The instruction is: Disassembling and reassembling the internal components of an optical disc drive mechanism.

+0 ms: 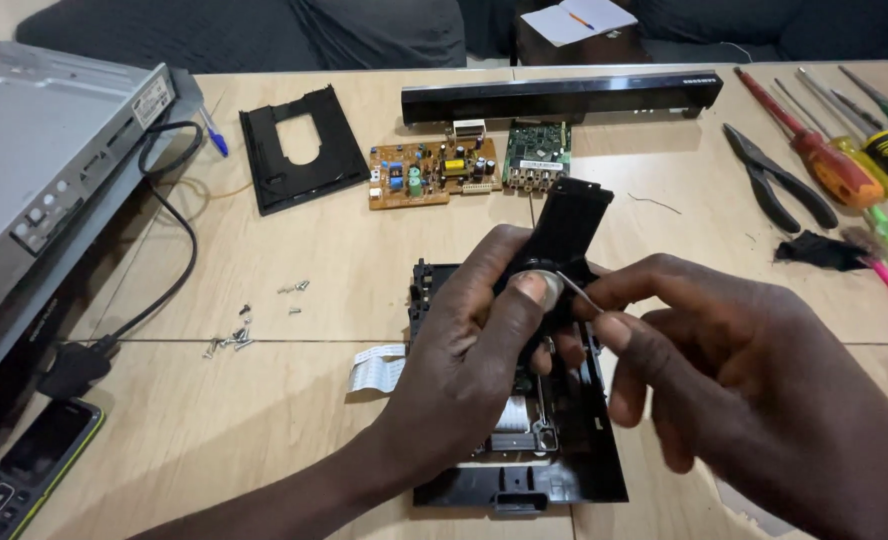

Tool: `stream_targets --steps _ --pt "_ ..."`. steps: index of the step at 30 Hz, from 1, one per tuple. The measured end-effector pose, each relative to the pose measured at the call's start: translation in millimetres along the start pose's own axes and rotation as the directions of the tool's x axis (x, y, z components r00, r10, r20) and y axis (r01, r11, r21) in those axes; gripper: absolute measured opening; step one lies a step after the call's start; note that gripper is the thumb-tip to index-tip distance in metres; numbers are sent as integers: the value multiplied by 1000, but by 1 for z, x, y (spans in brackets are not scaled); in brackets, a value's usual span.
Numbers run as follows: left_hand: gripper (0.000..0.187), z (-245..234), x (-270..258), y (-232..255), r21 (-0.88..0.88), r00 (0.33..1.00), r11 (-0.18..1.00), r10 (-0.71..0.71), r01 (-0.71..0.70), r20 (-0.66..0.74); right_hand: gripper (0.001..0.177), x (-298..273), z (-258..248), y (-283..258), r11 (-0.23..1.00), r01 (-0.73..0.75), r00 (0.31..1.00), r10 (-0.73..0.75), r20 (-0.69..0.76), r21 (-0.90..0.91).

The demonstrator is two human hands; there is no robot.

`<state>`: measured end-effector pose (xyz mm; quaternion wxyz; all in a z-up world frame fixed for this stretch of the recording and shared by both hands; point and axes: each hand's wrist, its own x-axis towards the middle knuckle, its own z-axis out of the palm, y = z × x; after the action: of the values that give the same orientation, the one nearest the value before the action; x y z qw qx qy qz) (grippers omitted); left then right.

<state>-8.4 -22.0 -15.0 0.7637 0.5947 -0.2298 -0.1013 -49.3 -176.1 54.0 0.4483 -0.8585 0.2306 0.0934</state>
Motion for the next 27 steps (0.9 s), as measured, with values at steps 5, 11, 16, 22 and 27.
stream_targets --steps 5,11,16,22,27 --pt "37 -1 3 0 -15 998 999 -32 31 -59 21 19 -7 40 797 373 905 -425 -2 -475" --pt "43 2 4 5 0 983 986 -165 165 -76 17 19 -1 35 677 388 872 -489 12 -626" --pt "35 2 2 1 150 994 983 -97 102 -41 31 21 11 42 591 472 787 -617 11 -654" --pt "26 5 -5 -4 -29 990 995 -100 98 -97 41 11 32 45 431 289 821 -571 -11 -855" --pt "18 3 -2 -7 -90 987 993 -84 71 -140 37 11 45 50 260 296 619 -785 -23 -919"
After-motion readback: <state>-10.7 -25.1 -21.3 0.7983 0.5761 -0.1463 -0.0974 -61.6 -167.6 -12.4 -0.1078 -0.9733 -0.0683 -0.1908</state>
